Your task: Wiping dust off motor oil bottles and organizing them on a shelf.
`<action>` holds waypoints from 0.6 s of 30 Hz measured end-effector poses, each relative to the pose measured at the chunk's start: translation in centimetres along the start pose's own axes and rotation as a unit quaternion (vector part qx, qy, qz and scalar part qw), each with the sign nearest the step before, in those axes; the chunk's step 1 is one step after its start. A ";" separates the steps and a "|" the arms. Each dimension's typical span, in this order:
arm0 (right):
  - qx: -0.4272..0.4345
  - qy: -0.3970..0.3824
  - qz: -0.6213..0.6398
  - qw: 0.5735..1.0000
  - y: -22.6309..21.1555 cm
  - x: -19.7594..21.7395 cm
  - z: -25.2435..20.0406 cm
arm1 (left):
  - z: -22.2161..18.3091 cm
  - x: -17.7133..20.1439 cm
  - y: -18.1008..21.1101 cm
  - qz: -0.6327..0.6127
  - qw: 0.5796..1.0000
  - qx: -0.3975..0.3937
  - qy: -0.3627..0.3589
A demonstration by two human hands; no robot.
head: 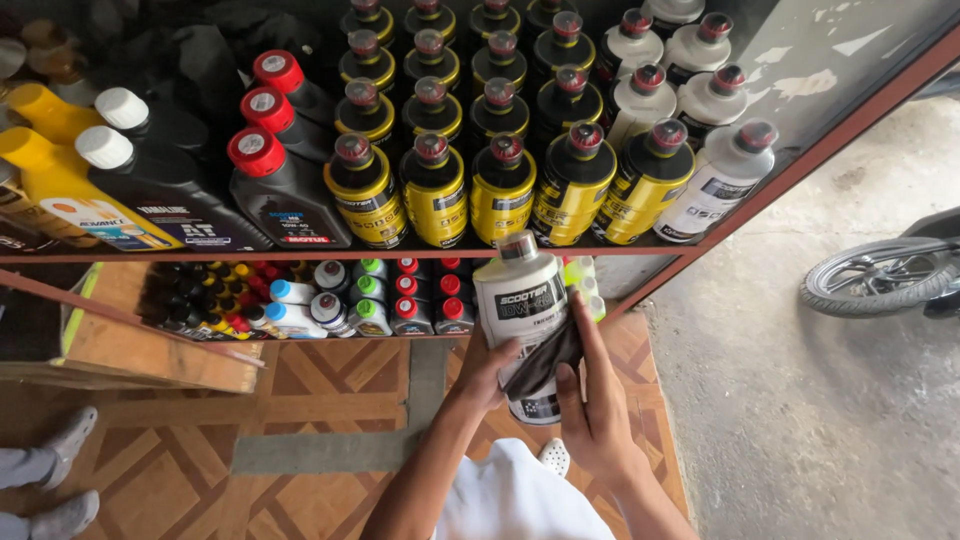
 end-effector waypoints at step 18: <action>-0.273 -0.035 0.146 0.950 6.6 -0.4 -2.4 | 0.2 0.2 3.8 0.158 0.986 -0.049 0.025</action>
Point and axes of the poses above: each hand's wrist, its own z-axis towards the middle knuckle, its own x-axis out of the back of the hand, y = z × x, the point moved 5 cm from there along z, towards the middle knuckle, and after that the axes turned 13 degrees about z, right-handed, at the moved point
